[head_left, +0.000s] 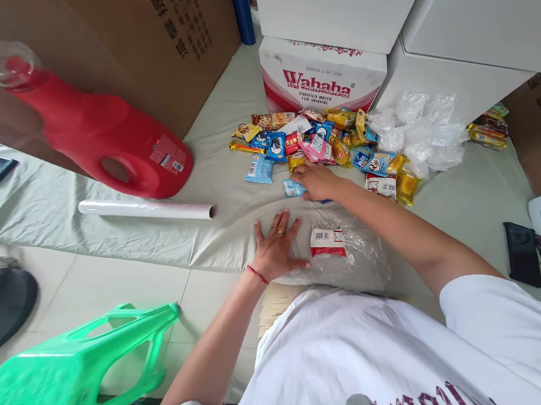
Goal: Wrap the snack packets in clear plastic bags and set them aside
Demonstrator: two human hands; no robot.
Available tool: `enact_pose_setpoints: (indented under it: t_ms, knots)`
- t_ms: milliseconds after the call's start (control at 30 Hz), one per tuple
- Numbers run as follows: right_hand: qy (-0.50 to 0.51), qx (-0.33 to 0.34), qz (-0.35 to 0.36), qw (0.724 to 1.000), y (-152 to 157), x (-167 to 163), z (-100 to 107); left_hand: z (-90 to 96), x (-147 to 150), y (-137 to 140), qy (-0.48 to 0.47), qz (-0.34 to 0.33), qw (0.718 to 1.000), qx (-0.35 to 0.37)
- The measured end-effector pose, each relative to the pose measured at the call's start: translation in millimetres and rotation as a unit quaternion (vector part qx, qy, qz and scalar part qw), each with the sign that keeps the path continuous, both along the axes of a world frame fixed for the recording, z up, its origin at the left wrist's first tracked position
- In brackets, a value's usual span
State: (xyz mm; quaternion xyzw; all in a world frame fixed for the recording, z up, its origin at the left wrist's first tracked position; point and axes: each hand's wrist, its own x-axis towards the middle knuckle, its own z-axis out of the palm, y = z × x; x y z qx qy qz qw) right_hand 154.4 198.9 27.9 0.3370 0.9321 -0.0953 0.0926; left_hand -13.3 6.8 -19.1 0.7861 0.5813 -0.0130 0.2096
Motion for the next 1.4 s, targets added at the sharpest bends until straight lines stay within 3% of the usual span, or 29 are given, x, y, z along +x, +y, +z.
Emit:
enact_pose_setpoints:
  t_ms: [133,233,367,500,600,700,833,933,1167,1300,1400]
  knots:
    - [-0.056,-0.016,-0.051,0.997,8.9,-7.3,10.7,2.0,-3.8,8.7,0.010,-0.023,0.999,-0.040]
    - [-0.050,-0.053,-0.041,0.996,6.8,-2.0,26.7,3.5,-5.3,11.7,0.018,-0.032,0.998,-0.043]
    - [0.064,-0.057,0.011,0.996,-16.9,37.0,65.8,3.6,-4.8,11.6,0.014,-0.034,0.999,-0.036]
    - [0.175,-0.042,-0.016,0.983,-64.9,83.2,94.4,4.0,-4.0,11.3,0.007,-0.031,0.999,-0.040]
    - [0.182,-0.056,-0.033,0.981,-110.0,93.3,75.0,6.2,-3.4,11.9,0.010,-0.029,0.999,-0.044]
    - [0.132,-0.061,-0.058,0.988,-146.5,86.2,30.0,9.3,-2.4,13.1,0.020,-0.029,0.998,-0.058]
    - [0.117,-0.060,-0.104,0.986,-165.0,80.1,-13.6,11.7,-3.1,12.5,0.021,-0.027,0.998,-0.058]
    - [0.142,-0.057,-0.100,0.983,-165.0,85.2,-15.8,12.9,-7.6,6.9,0.005,-0.024,0.999,-0.045]
    - [0.267,-0.075,-0.011,0.961,-194.4,131.0,18.0,15.8,-23.9,-21.2,-0.046,-0.017,0.997,0.062]
    - [0.254,-0.034,0.012,0.966,-227.7,161.4,3.3,18.1,-29.5,-34.9,-0.103,-0.051,0.983,0.144]
    - [0.263,-0.001,-0.024,0.964,-236.9,168.6,-10.6,20.7,-34.7,-38.3,-0.134,-0.127,0.975,0.127]
